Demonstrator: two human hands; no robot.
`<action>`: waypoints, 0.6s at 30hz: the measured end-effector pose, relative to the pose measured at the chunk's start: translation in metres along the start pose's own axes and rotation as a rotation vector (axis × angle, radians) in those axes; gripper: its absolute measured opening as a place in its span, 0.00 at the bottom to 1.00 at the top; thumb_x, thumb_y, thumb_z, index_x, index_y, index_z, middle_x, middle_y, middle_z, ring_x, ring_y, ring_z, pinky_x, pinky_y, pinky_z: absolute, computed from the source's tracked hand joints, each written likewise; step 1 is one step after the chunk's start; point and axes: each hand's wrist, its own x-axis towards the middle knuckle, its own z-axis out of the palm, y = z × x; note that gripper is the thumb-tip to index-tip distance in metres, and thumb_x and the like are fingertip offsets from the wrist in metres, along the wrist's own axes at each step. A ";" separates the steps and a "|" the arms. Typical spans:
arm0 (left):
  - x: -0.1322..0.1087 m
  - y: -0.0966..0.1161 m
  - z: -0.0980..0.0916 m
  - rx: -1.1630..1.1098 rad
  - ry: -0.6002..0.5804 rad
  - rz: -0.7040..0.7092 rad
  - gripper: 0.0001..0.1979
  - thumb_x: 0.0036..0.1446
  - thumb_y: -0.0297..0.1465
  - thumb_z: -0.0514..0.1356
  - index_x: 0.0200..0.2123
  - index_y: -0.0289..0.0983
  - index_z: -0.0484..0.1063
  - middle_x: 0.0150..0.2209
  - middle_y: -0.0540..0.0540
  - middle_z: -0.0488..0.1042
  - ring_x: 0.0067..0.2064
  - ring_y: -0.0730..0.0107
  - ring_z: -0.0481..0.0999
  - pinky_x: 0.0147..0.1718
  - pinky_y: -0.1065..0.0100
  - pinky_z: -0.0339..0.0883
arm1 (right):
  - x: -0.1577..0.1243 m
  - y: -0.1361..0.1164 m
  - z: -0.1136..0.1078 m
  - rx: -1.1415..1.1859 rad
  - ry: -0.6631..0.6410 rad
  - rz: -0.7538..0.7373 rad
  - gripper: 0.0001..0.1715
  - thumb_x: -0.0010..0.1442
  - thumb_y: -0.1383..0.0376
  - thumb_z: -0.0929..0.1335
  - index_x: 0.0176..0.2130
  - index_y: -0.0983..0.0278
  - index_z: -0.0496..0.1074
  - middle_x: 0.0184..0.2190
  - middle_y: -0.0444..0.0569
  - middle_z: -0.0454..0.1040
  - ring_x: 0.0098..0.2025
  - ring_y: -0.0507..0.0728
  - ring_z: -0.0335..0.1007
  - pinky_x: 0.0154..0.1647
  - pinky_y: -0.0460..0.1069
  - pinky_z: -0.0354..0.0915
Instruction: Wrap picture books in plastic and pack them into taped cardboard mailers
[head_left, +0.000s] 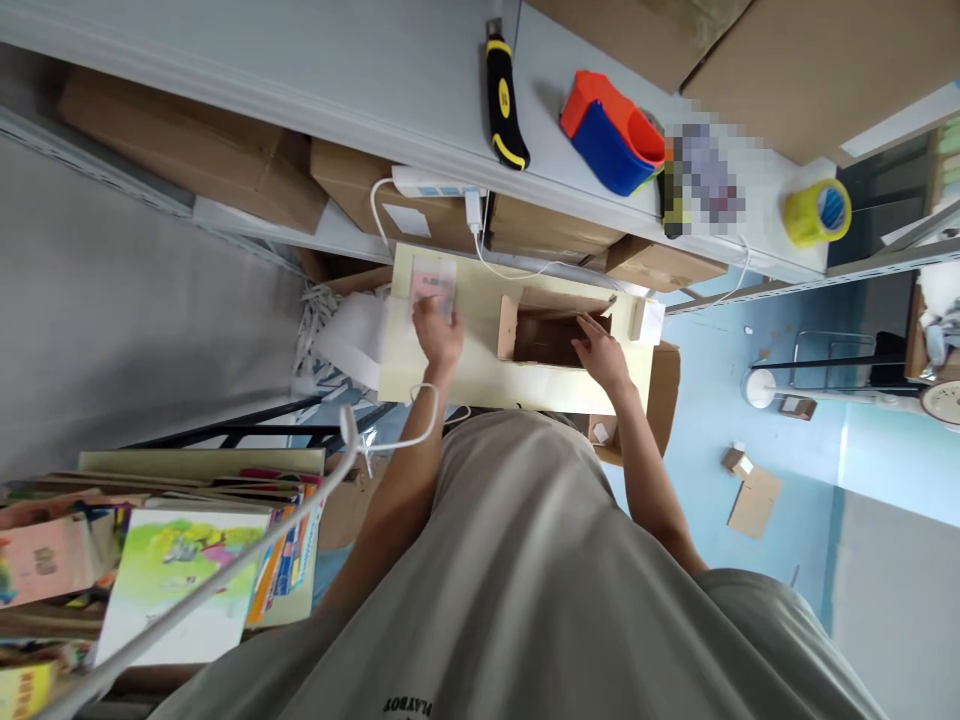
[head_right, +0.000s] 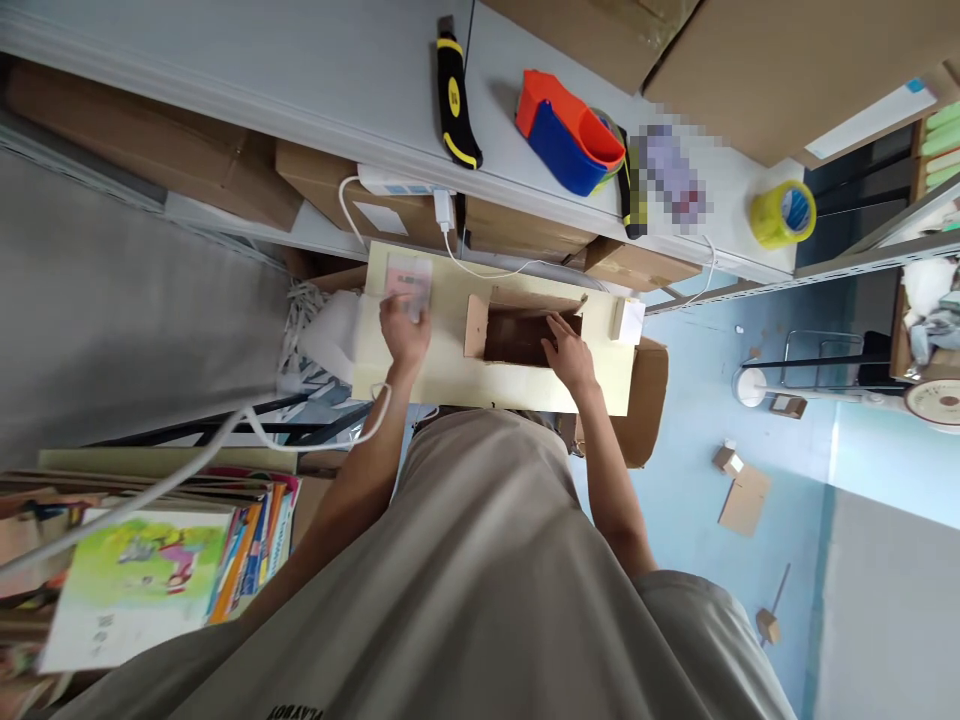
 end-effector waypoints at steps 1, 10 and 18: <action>0.016 -0.006 0.001 0.012 -0.002 -0.076 0.18 0.71 0.25 0.65 0.62 0.31 0.74 0.69 0.24 0.73 0.76 0.39 0.69 0.79 0.42 0.58 | -0.009 -0.006 0.001 0.014 0.001 0.005 0.34 0.73 0.63 0.69 0.74 0.60 0.77 0.80 0.57 0.70 0.53 0.68 0.90 0.65 0.70 0.83; 0.052 -0.035 0.028 0.357 -0.197 -0.079 0.41 0.59 0.28 0.72 0.72 0.22 0.66 0.76 0.11 0.61 0.76 0.21 0.64 0.71 0.35 0.66 | -0.069 -0.041 0.007 0.086 0.059 0.067 0.28 0.77 0.57 0.67 0.69 0.58 0.81 0.65 0.57 0.86 0.55 0.69 0.90 0.62 0.66 0.85; 0.059 -0.027 0.024 0.253 -0.165 -0.120 0.28 0.66 0.29 0.60 0.66 0.23 0.72 0.69 0.10 0.72 0.73 0.25 0.74 0.73 0.33 0.66 | -0.071 -0.038 0.007 0.071 0.011 0.080 0.24 0.78 0.59 0.68 0.67 0.57 0.83 0.65 0.55 0.86 0.58 0.70 0.90 0.63 0.66 0.84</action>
